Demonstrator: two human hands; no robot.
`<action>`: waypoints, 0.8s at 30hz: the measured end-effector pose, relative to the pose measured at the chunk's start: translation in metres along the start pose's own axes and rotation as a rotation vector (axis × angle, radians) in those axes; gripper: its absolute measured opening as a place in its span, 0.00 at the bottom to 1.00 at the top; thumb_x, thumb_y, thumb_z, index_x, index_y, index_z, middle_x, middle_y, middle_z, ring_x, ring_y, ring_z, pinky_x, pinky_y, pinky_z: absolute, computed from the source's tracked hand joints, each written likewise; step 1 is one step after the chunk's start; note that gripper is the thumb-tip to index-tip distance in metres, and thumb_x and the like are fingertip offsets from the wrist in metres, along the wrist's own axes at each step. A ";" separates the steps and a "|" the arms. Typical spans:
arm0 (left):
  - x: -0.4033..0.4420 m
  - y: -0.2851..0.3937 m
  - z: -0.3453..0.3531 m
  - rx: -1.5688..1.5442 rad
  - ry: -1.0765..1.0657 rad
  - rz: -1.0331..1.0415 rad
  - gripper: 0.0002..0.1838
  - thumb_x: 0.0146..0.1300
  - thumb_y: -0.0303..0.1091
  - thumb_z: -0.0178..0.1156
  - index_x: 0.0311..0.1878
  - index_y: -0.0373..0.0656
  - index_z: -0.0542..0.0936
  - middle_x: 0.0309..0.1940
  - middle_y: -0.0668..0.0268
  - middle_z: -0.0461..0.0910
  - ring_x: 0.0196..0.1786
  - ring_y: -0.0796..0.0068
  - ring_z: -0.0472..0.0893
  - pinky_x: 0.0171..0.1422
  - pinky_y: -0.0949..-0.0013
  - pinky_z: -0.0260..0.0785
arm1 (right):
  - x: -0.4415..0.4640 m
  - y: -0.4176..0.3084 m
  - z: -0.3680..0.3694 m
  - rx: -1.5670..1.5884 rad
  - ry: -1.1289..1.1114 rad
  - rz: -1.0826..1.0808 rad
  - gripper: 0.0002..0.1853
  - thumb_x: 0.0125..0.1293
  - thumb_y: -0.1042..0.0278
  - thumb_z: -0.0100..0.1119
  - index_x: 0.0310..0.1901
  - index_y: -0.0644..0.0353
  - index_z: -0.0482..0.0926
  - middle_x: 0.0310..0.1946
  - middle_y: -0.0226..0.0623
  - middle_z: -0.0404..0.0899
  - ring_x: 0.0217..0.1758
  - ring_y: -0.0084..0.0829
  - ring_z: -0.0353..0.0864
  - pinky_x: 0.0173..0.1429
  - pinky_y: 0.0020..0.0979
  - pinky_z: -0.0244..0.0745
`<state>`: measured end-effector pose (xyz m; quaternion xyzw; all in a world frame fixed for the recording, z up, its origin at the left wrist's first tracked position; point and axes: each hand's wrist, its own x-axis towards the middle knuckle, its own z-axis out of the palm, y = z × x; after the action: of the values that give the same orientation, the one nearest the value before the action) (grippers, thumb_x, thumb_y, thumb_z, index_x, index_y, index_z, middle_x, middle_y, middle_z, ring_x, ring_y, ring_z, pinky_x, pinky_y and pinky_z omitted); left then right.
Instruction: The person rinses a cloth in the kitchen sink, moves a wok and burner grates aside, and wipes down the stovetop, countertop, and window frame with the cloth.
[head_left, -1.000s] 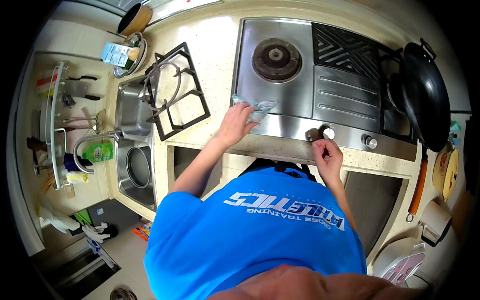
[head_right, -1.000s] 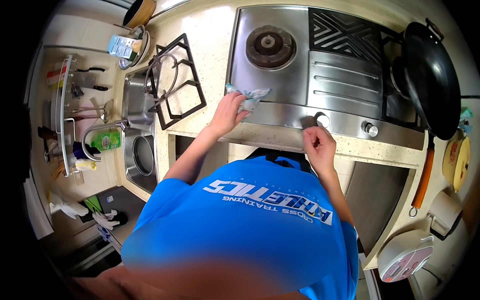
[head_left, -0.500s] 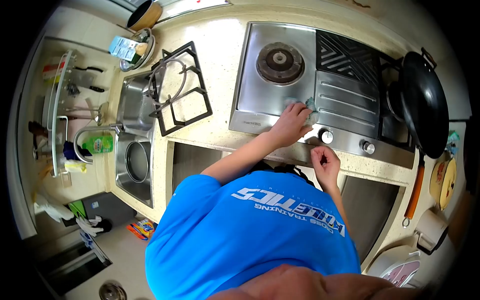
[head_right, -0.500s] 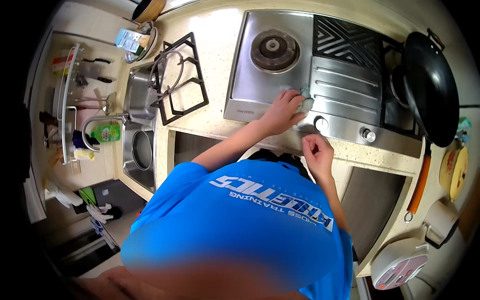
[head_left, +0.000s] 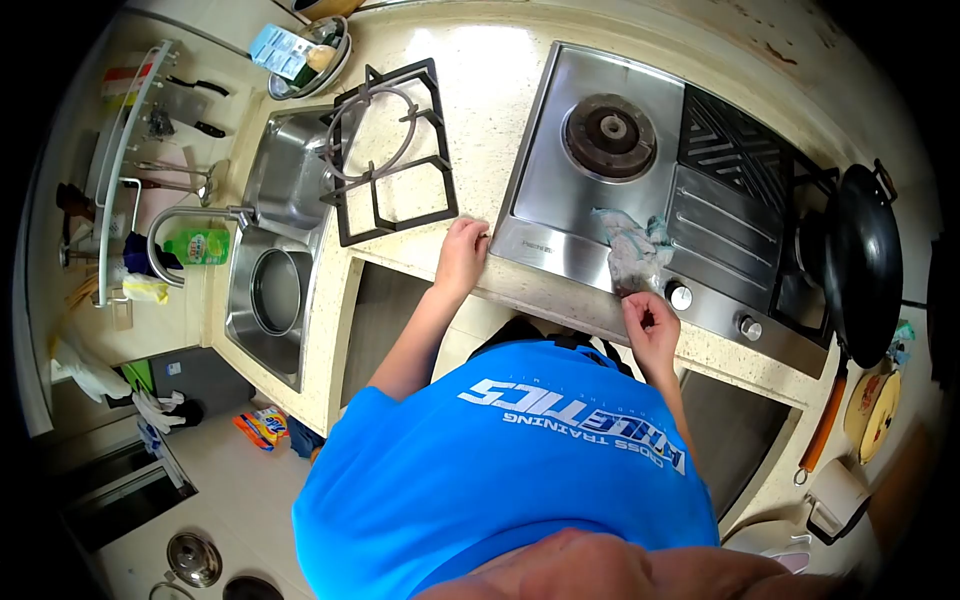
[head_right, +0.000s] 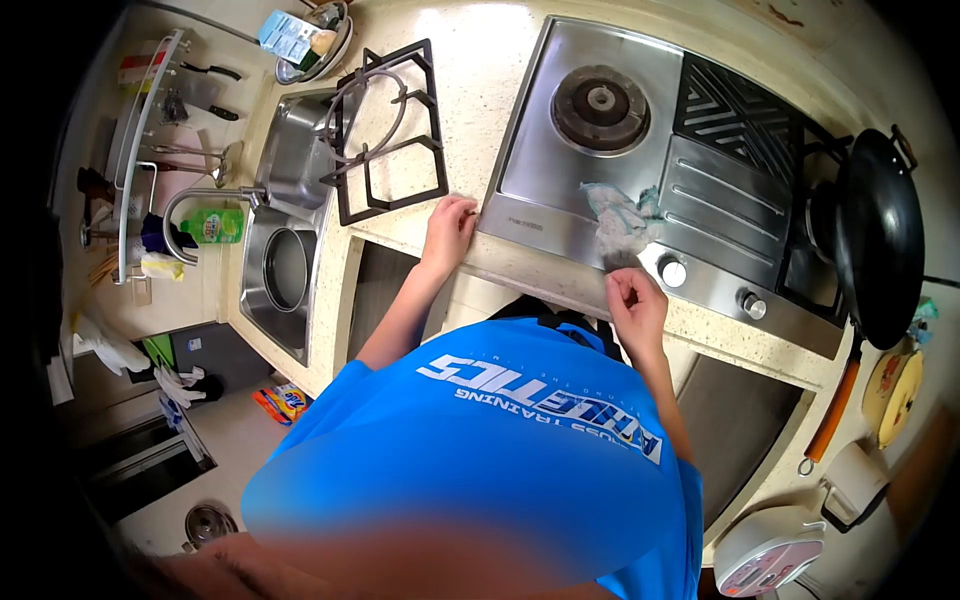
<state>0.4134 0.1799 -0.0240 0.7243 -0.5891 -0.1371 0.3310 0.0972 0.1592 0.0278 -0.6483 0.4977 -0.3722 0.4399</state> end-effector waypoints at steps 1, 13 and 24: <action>0.002 0.000 -0.001 0.007 -0.007 -0.007 0.07 0.54 0.19 0.59 0.37 0.36 0.80 0.35 0.56 0.77 0.35 0.57 0.78 0.41 0.64 0.72 | 0.002 -0.001 0.003 -0.005 -0.007 -0.005 0.04 0.61 0.74 0.61 0.31 0.63 0.77 0.22 0.26 0.68 0.25 0.16 0.64 0.28 0.20 0.61; 0.007 -0.010 -0.001 0.246 -0.089 0.071 0.05 0.57 0.27 0.55 0.27 0.40 0.78 0.29 0.52 0.77 0.31 0.49 0.78 0.35 0.55 0.73 | 0.015 -0.005 0.026 -0.004 -0.034 0.069 0.05 0.61 0.72 0.62 0.31 0.63 0.78 0.22 0.24 0.67 0.24 0.14 0.62 0.27 0.18 0.59; 0.014 -0.025 -0.003 0.275 -0.212 0.156 0.04 0.58 0.26 0.52 0.29 0.37 0.73 0.30 0.51 0.75 0.32 0.50 0.79 0.36 0.56 0.74 | 0.030 -0.012 0.043 0.004 -0.016 0.082 0.06 0.61 0.71 0.63 0.30 0.64 0.78 0.21 0.22 0.68 0.23 0.12 0.61 0.26 0.17 0.58</action>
<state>0.4377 0.1695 -0.0348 0.6962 -0.6884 -0.1049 0.1746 0.1476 0.1400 0.0258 -0.6295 0.5197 -0.3496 0.4599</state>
